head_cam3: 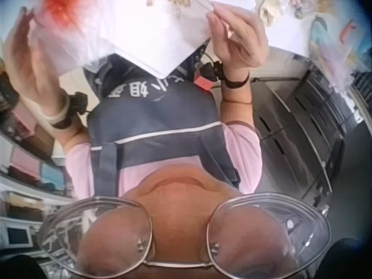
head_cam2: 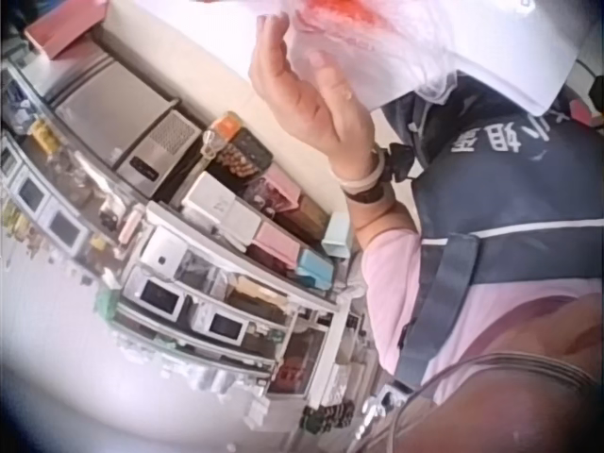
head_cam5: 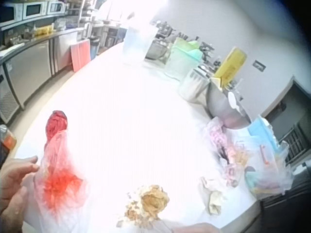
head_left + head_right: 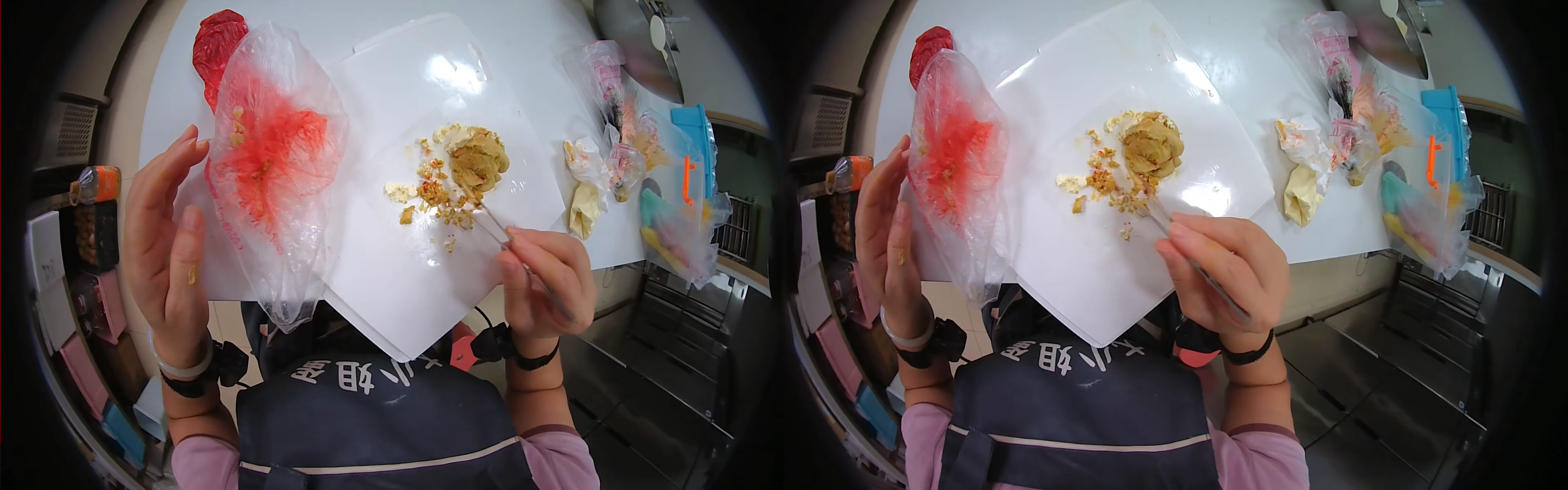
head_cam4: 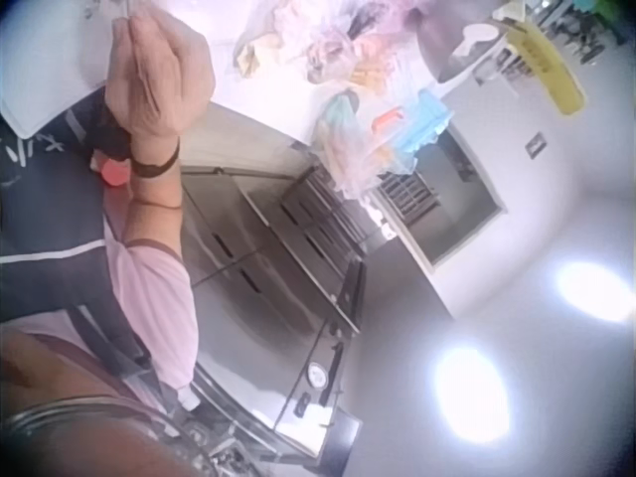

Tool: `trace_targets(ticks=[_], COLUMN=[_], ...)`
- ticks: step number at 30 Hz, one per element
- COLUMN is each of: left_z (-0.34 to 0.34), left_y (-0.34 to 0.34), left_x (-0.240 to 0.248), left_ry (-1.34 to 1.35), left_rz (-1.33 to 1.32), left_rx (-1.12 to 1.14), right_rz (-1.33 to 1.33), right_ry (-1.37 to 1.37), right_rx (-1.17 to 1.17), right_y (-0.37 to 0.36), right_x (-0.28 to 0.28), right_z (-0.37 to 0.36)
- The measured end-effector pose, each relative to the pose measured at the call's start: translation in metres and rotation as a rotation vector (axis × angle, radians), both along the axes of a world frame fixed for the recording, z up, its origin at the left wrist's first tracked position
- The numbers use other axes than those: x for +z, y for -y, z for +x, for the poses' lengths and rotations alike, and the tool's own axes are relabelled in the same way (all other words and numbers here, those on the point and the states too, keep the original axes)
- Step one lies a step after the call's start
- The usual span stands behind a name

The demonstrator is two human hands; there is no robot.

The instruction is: The person prepares small gold-colored cake decorations by using tweezers to pick up pieces from a pile and placing them into a small red plastic bag, while also using a tissue to clean the tweezers.

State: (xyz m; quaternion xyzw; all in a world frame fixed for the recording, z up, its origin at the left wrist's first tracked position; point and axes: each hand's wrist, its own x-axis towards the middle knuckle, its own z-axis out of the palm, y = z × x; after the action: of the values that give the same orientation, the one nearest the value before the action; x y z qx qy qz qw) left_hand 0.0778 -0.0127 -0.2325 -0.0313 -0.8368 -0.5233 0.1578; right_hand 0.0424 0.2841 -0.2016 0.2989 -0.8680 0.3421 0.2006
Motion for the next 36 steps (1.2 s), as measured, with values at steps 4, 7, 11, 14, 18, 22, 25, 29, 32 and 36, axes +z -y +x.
trace_targets(ticks=[4, 7, 11, 14, 18, 22, 25, 29, 32, 36], left_z=[0.001, 0.002, 0.001, 0.001, 0.002, 0.003, 0.003, 0.004, 0.003, 0.003], left_y=[0.001, -0.001, 0.002, 0.001, -0.003, -0.002, -0.001, -0.002, -0.002, -0.001], left_x=[0.003, 0.002, -0.003, -0.003, 0.0, 0.0, 0.0, 0.003, 0.002, 0.0], left_ry=[-0.011, -0.006, -0.048, -0.034, 0.02, 0.006, 0.029, 0.034, 0.035, 0.029], left_rz=[-0.031, -0.017, 0.01, -0.009, -0.023, 0.001, -0.022, -0.026, -0.037, -0.009], left_rx=[-0.013, -0.01, -0.034, -0.022, 0.039, 0.027, 0.042, 0.045, 0.046, 0.044], right_rz=[-0.039, -0.067, -0.114, -0.146, -0.149, -0.148, -0.155, -0.208, -0.218, -0.216], right_ry=[-0.001, 0.036, 0.086, 0.082, 0.09, 0.103, 0.139, 0.139, 0.116, 0.178], right_rx=[-0.075, -0.092, -0.035, -0.135, -0.115, -0.131, -0.102, -0.082, -0.122, -0.009], right_y=[-0.008, -0.009, -0.008, -0.014, -0.013, -0.012, -0.011, -0.013, -0.01, -0.003], right_x=[-0.003, -0.005, -0.005, -0.006, -0.007, -0.006, -0.005, -0.007, -0.008, -0.006], right_z=[-0.004, -0.002, -0.001, 0.001, 0.0, -0.001, 0.0, 0.0, -0.004, -0.002])
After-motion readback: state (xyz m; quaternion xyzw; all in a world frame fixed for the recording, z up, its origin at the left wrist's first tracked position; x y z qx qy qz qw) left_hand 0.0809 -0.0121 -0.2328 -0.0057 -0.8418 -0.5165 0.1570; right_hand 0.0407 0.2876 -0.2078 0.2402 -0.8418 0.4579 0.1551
